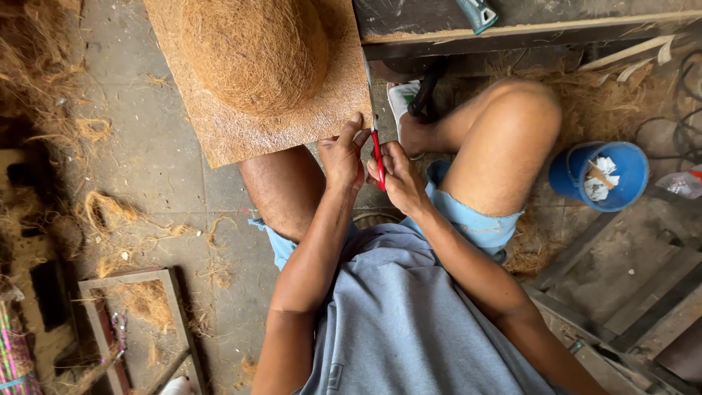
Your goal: Hammering the brim of a coconut fiber hat to shape it and then trimming the edges with scissors.
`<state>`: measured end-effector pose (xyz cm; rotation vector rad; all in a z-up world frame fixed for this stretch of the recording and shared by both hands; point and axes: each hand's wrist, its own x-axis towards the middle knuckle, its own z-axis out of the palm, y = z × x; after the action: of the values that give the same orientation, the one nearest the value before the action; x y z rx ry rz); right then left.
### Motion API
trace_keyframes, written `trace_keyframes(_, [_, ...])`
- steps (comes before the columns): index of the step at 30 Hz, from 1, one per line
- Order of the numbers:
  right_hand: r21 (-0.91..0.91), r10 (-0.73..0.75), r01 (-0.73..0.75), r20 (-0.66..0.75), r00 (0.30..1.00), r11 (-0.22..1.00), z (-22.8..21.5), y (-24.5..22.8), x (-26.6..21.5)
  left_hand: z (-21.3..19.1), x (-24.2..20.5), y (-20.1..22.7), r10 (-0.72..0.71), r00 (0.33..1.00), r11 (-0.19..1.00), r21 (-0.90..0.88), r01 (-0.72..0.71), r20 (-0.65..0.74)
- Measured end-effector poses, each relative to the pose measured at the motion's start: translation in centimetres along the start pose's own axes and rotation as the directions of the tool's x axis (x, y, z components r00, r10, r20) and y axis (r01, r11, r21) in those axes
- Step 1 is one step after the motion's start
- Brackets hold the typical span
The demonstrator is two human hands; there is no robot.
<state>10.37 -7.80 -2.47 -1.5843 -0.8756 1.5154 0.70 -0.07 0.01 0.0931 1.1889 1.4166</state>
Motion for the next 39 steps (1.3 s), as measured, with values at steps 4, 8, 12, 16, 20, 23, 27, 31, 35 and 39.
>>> trace_keyframes(4, [-0.110,-0.037,0.032,-0.041,0.998,0.993,0.2,-0.2,-0.1,0.0,-1.0,0.4,-0.002,1.000,1.000,0.031,0.002,0.004])
trace_keyframes(8, [-0.122,-0.057,0.051,-0.045,0.997,0.991,0.5,-1.4,-0.3,-1.1,-0.3,-0.8,-0.006,1.000,1.000,0.005,0.006,-0.005])
trace_keyframes(12, [-0.029,-0.091,0.090,-0.050,0.995,0.996,0.6,-2.1,-0.3,-2.1,0.3,-1.6,-0.041,0.999,0.999,0.024,0.041,0.001])
trace_keyframes(16, [-0.018,-0.117,0.116,-0.049,0.992,0.993,0.6,-2.4,-0.3,-2.0,0.2,-1.6,-0.038,0.999,0.999,0.037,0.038,0.008])
trace_keyframes(20, [-0.046,-0.135,0.133,-0.042,0.990,0.990,0.5,-1.4,0.0,-2.0,-0.1,-1.2,-0.044,0.999,0.999,-0.005,0.044,-0.017])
trace_keyframes(23, [0.029,-0.119,0.120,-0.051,0.992,0.992,0.4,-1.1,0.1,-1.8,-0.5,-0.5,-0.069,0.998,0.997,0.029,0.070,-0.011])
trace_keyframes(27, [0.056,-0.112,0.115,-0.044,0.993,0.992,0.4,-0.7,0.1,-1.5,-1.0,0.1,-0.070,0.997,0.995,0.068,0.068,0.016])
trace_keyframes(31, [0.085,-0.113,0.117,-0.053,0.992,0.989,0.2,0.2,0.3,-2.3,-0.1,-1.3,-0.080,0.996,0.993,0.090,0.077,0.029])
trace_keyframes(35, [0.112,-0.111,0.116,-0.047,0.993,0.987,0.0,0.7,0.5,-2.1,0.1,-1.4,-0.066,0.997,0.995,0.072,0.063,0.031])
trace_keyframes(39, [0.099,-0.077,0.080,-0.030,0.997,0.992,-0.1,-0.5,0.2,-1.4,-0.3,-0.6,-0.047,0.998,0.994,0.098,0.042,0.048])
